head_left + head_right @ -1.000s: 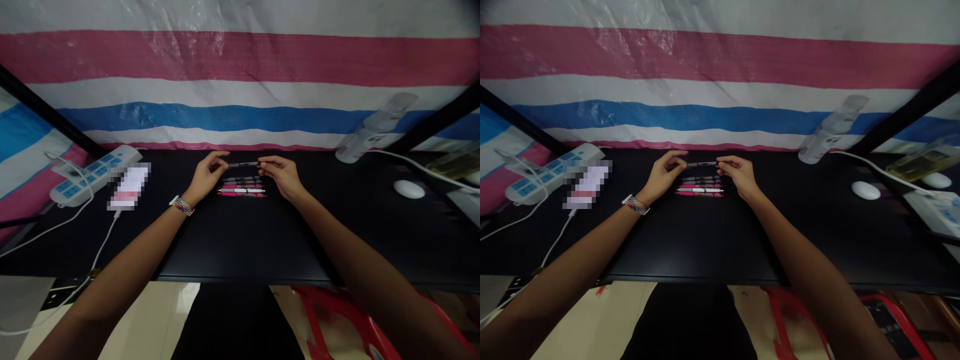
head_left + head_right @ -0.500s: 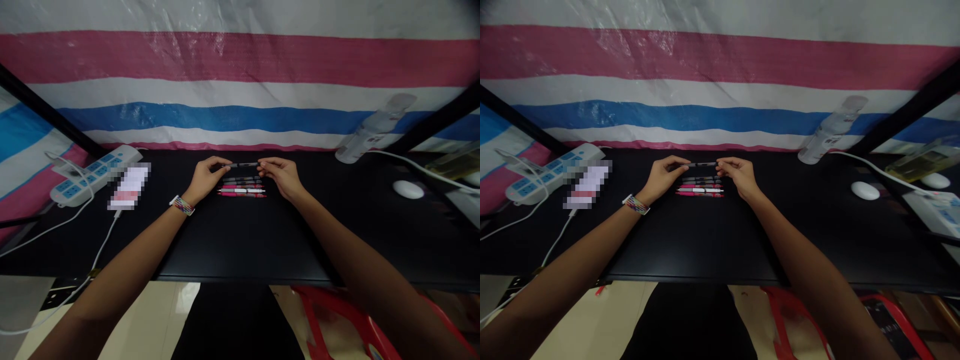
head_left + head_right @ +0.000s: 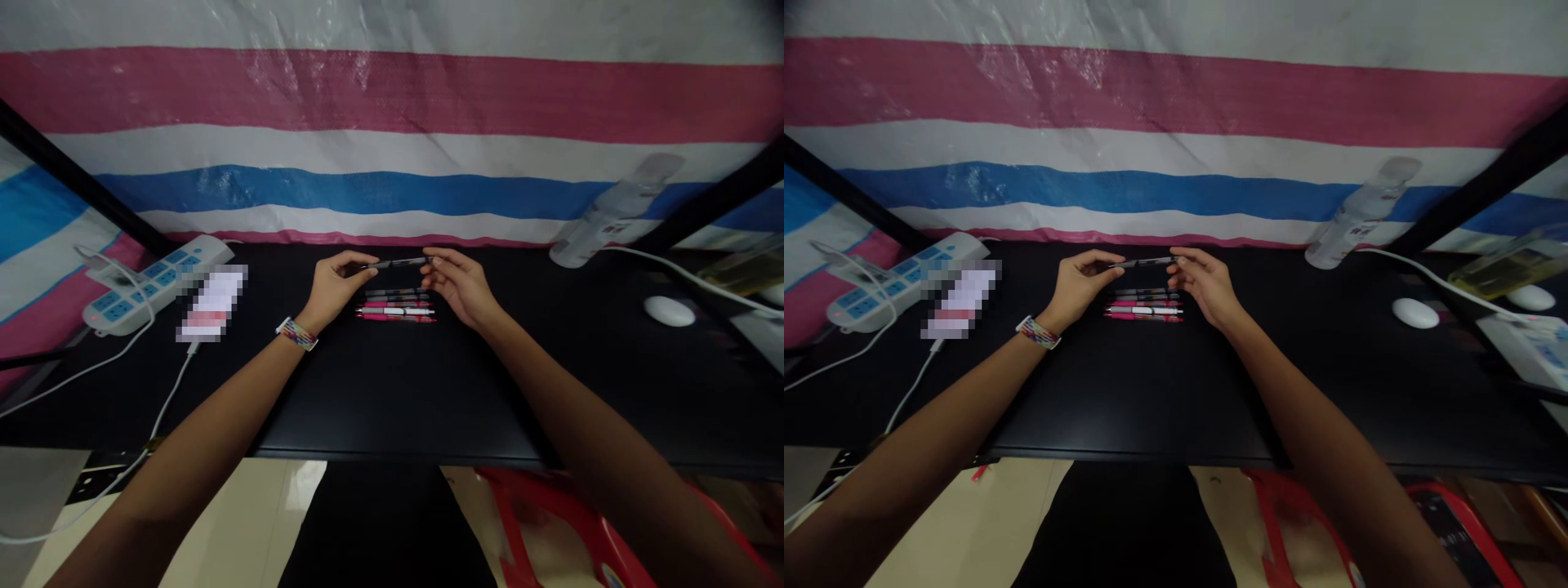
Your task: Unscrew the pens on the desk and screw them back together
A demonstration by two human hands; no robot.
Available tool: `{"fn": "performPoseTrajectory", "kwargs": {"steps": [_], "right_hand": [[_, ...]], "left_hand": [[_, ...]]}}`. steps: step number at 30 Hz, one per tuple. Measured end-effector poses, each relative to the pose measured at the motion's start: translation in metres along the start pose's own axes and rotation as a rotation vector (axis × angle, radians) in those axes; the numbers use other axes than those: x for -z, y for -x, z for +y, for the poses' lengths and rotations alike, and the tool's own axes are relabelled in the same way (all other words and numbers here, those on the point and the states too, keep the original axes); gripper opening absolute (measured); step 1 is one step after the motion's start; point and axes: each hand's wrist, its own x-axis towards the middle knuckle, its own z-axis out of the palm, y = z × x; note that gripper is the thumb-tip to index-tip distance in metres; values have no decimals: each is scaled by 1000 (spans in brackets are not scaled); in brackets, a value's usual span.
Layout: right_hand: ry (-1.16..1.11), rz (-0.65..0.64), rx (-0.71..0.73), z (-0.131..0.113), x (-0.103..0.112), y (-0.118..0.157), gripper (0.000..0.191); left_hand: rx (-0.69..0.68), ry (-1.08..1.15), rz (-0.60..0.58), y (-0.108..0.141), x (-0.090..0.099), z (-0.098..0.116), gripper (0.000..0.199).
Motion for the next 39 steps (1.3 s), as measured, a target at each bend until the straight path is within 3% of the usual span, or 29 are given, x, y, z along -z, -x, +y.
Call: {"fn": "performPoseTrajectory", "kwargs": {"steps": [4,7,11,20,24,29,35,39], "right_hand": [[-217,-85,-230,-10,-2,3,35],[-287,-87,-289,-12,0,3,34],[-261,-52,-267,-7,3,1,28],[-110,-17,-181,-3,3,0,34],[-143,7,-182,-4,0,2,30],[-201,-47,-187,-8,-4,6,39],[-172,-29,-133,-3,-8,7,27],[-204,-27,-131,-1,-10,8,30]], "left_hand": [[13,38,33,-1,-2,-2,23],[22,24,37,0,-2,-2,26],[16,16,6,1,-1,1,28],[70,57,-32,2,-2,0,29],[87,85,-19,1,-2,0,32],[100,121,-7,1,-3,-1,31],[66,83,6,2,-5,1,29],[51,84,10,1,-4,3,31]]}}
